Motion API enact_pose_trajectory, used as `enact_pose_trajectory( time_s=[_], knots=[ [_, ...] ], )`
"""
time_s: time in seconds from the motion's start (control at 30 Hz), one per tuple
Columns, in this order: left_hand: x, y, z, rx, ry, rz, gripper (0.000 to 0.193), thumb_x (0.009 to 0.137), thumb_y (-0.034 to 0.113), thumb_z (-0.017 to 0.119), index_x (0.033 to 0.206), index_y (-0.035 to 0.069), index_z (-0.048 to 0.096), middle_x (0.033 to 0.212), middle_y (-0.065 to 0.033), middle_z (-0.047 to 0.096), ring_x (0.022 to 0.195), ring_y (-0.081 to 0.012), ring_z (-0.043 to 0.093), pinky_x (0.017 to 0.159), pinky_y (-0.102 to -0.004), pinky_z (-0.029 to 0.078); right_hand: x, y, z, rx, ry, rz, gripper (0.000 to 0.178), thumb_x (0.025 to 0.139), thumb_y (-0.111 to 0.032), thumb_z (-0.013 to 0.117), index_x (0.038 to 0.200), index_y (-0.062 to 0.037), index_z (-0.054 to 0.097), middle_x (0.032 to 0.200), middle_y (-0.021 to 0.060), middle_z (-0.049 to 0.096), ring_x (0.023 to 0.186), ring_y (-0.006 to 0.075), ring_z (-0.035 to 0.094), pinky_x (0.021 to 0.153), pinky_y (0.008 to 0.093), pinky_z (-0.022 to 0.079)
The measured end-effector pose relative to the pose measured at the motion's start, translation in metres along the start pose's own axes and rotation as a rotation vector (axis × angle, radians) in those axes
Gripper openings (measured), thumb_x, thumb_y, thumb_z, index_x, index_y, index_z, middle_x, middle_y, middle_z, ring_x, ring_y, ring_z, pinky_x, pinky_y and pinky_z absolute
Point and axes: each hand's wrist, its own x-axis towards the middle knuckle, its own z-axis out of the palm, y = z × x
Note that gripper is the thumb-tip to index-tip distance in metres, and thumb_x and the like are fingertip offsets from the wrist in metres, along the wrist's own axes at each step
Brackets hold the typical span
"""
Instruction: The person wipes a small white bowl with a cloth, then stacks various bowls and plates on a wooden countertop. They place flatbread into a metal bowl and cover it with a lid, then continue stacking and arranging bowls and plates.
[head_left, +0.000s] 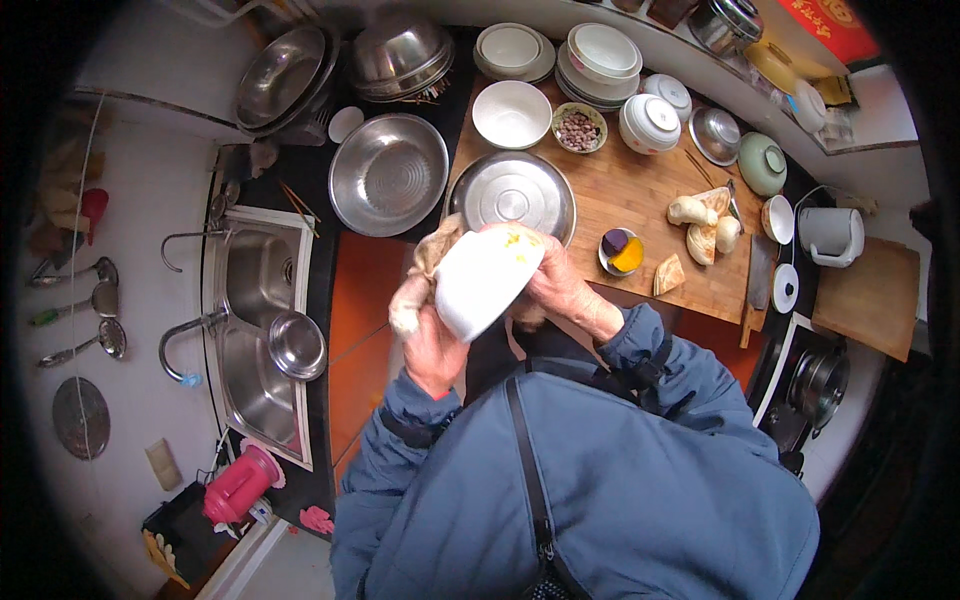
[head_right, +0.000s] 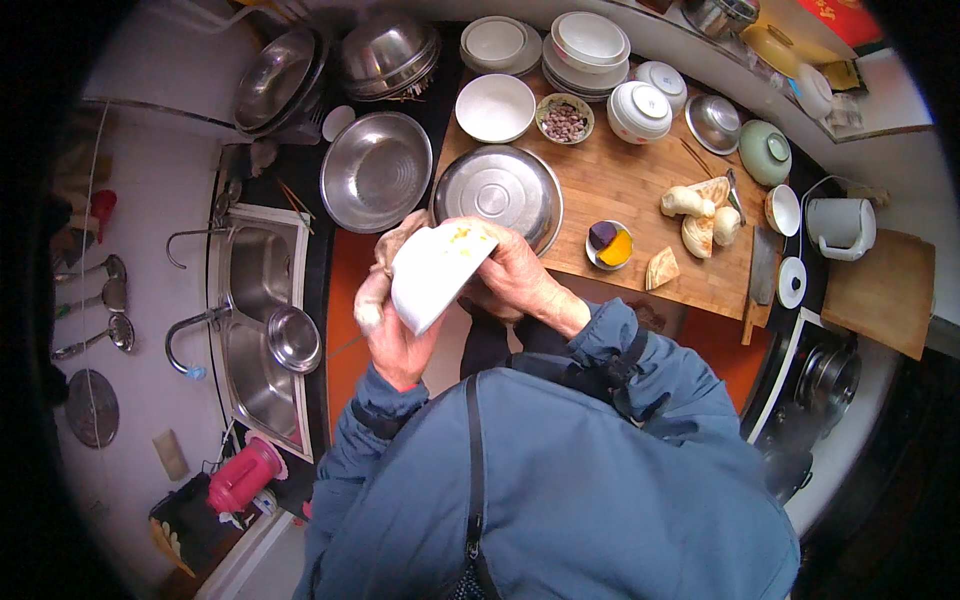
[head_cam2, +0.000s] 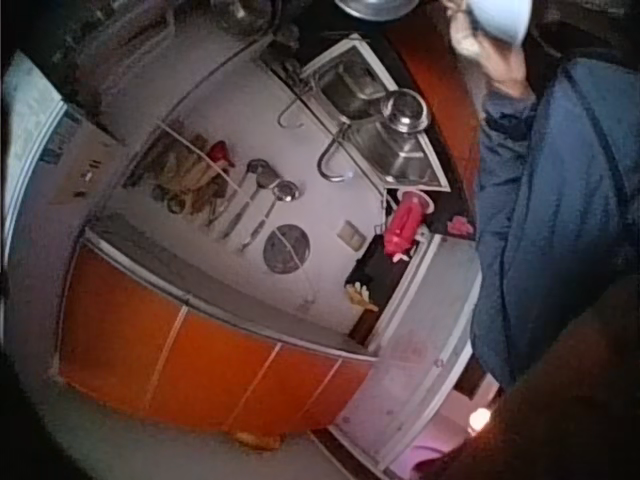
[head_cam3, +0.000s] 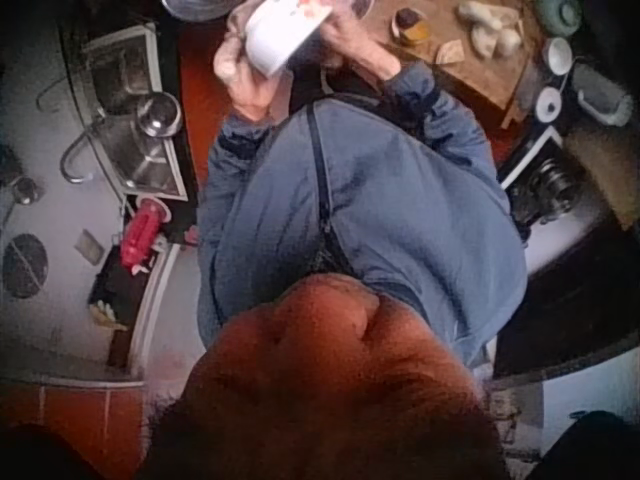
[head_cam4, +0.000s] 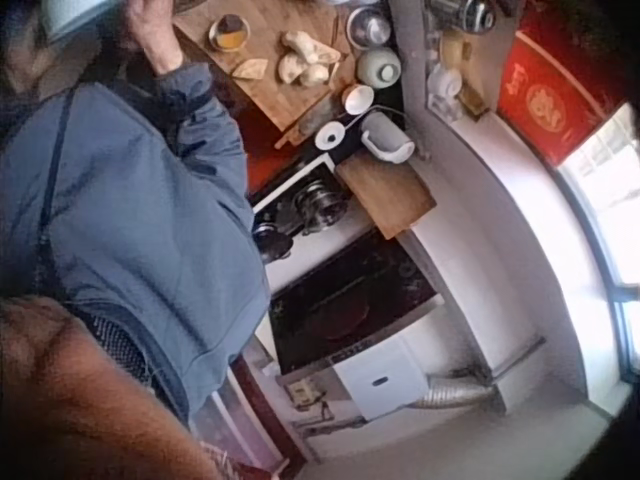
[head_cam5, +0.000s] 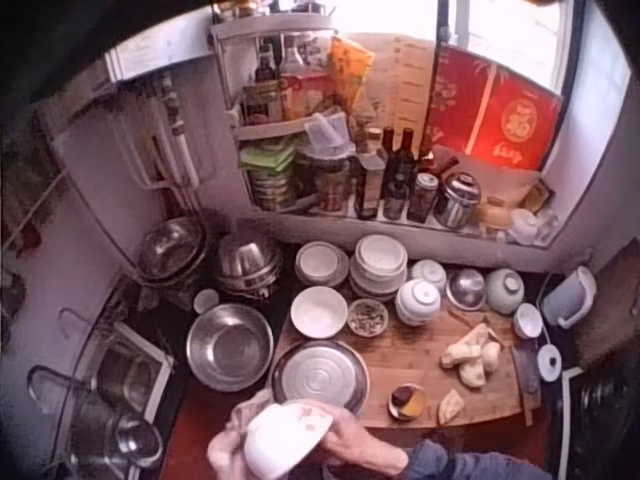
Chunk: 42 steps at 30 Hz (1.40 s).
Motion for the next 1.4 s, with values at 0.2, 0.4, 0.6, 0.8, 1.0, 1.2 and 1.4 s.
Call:
enact_pose_trajectory(
  time_s=[0.2,0.4,0.6,0.8,1.0,1.2,1.4],
  knots=[
    [0.000,0.006,0.011,0.037,0.061,-0.103,0.057,0.099,0.021,0.048,0.153,0.005,0.040,0.153,-0.0121,0.050,0.140,-0.0295,0.050,0.117,-0.0535,0.040,-0.001,0.009,-0.007,-0.038,0.015,-0.040,0.031,0.099,0.004,0.052,0.125,-0.0016,0.067,0.117,0.0138,0.071,0.114,0.0276,0.068,0.100,0.0370,0.051],
    [-0.031,0.030,-0.007,0.201,0.041,-0.114,0.067,0.091,0.003,0.052,0.156,0.006,0.036,0.154,-0.0156,0.047,0.142,-0.0355,0.046,0.116,-0.0633,0.040,0.008,0.027,-0.021,-0.235,0.176,0.094,0.045,0.100,-0.007,0.049,0.144,-0.0016,0.048,0.114,0.0187,0.069,0.095,0.0270,0.069,0.082,0.0367,0.058],
    [-0.038,0.049,0.003,0.363,-0.247,0.025,0.056,0.106,0.030,0.053,0.152,-0.002,0.041,0.151,-0.0202,0.049,0.140,-0.0297,0.048,0.116,-0.0416,0.041,-0.008,0.044,-0.005,0.115,-0.075,0.580,0.047,0.100,-0.015,0.058,0.143,0.0021,0.049,0.118,0.0075,0.066,0.103,0.0159,0.063,0.082,0.0314,0.057],
    [-0.006,0.025,-0.013,2.255,-0.404,0.315,0.064,0.089,0.034,0.063,0.135,-0.009,0.053,0.146,-0.0300,0.048,0.137,-0.0511,0.042,0.112,-0.0596,0.033,-0.002,0.044,0.040,0.093,-0.148,0.335,0.044,0.107,-0.025,0.057,0.142,-0.0009,0.045,0.122,0.0068,0.058,0.114,0.0155,0.052,0.101,0.0313,0.047],
    [-0.008,0.042,-0.046,2.247,-0.659,0.416,0.040,0.080,0.024,0.067,0.108,-0.004,0.061,0.112,-0.0207,0.060,0.118,-0.0383,0.055,0.100,-0.0501,0.043,-0.002,0.030,0.049,0.190,-0.227,0.467,0.042,0.110,-0.047,0.043,0.120,-0.0080,0.052,0.079,-0.0021,0.052,0.058,0.0062,0.047,0.049,0.0229,0.041],
    [-0.014,0.077,-0.054,2.092,-0.728,0.304,0.033,0.077,0.022,0.070,0.102,0.002,0.059,0.098,-0.0159,0.056,0.099,-0.0346,0.056,0.088,-0.0450,0.044,0.022,0.040,0.063,0.173,-0.377,0.465,0.033,0.110,-0.032,0.043,0.125,-0.0046,0.052,0.079,0.0006,0.056,0.058,0.0077,0.050,0.048,0.0252,0.041],
    [-0.008,0.098,-0.064,1.530,-0.479,0.400,0.034,0.085,0.023,0.071,0.105,-0.003,0.063,0.110,-0.0196,0.065,0.102,-0.0387,0.065,0.090,-0.0470,0.051,0.056,0.035,0.057,-0.122,-0.305,0.391,0.037,0.108,-0.027,0.048,0.133,-0.0004,0.053,0.095,0.0122,0.067,0.083,0.0222,0.065,0.075,0.0373,0.053]
  ],
)
